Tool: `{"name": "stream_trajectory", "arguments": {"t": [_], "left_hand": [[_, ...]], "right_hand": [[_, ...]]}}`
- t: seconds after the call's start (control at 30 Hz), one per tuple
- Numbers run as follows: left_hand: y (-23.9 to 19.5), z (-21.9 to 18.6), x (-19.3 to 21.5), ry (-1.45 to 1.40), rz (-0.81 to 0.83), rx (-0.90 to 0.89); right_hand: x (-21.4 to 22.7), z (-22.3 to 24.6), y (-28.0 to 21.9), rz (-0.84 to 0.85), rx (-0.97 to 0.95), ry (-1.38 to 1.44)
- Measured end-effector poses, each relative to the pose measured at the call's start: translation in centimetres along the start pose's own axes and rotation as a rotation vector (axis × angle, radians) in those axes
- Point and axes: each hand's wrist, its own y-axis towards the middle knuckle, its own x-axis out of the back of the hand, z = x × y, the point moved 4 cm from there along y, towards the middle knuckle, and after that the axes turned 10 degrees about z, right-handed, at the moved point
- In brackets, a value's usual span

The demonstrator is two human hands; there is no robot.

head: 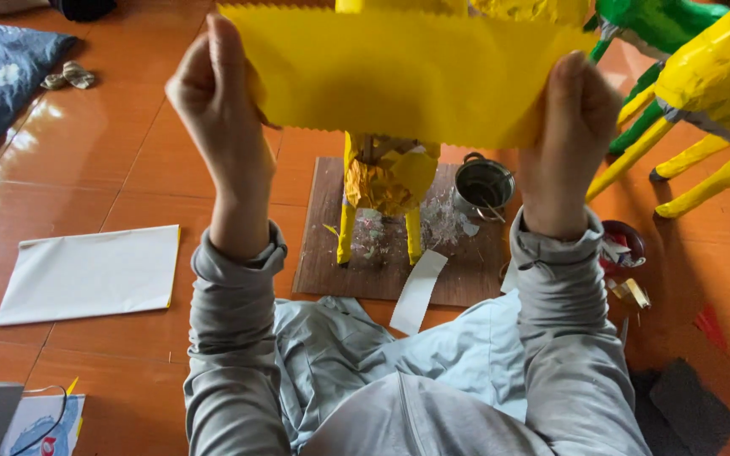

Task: Apply yellow paper strips to a bamboo frame and cut them to shape while constructing a paper animal craft.

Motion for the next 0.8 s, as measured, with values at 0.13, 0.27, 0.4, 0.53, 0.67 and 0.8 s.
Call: {"name": "stream_trajectory", "arguments": {"t": [0.13, 0.27, 0.4, 0.53, 0.67, 0.8], "left_hand": [[-0.5, 2.4, 0.3, -0.015, -0.054, 0.075], [-0.3, 3.7, -0.5, -0.016, -0.008, 0.161], [-0.3, 6.3, -0.9, 0.011, 0.022, 0.216], [-0.8, 9.9, -0.8, 0.047, 0.035, 0.228], [-0.6, 10.7, -2.0, 0.082, 0.09, 0.166], [0.4, 6.9, -5.6, -0.063, 0.103, 0.245]], "right_hand": [[-1.0, -0.8, 0.3, 0.021, -0.066, -0.078], [-1.5, -2.2, 0.6, 0.054, -0.114, -0.087], [-0.7, -5.1, 0.2, 0.004, -0.167, -0.113], [-3.5, -4.2, 0.8, 0.019, -0.169, -0.036], [-5.7, -3.4, 1.7, 0.078, -0.214, 0.111], [-4.9, -7.1, 1.0, 0.138, -0.187, 0.282]]}}
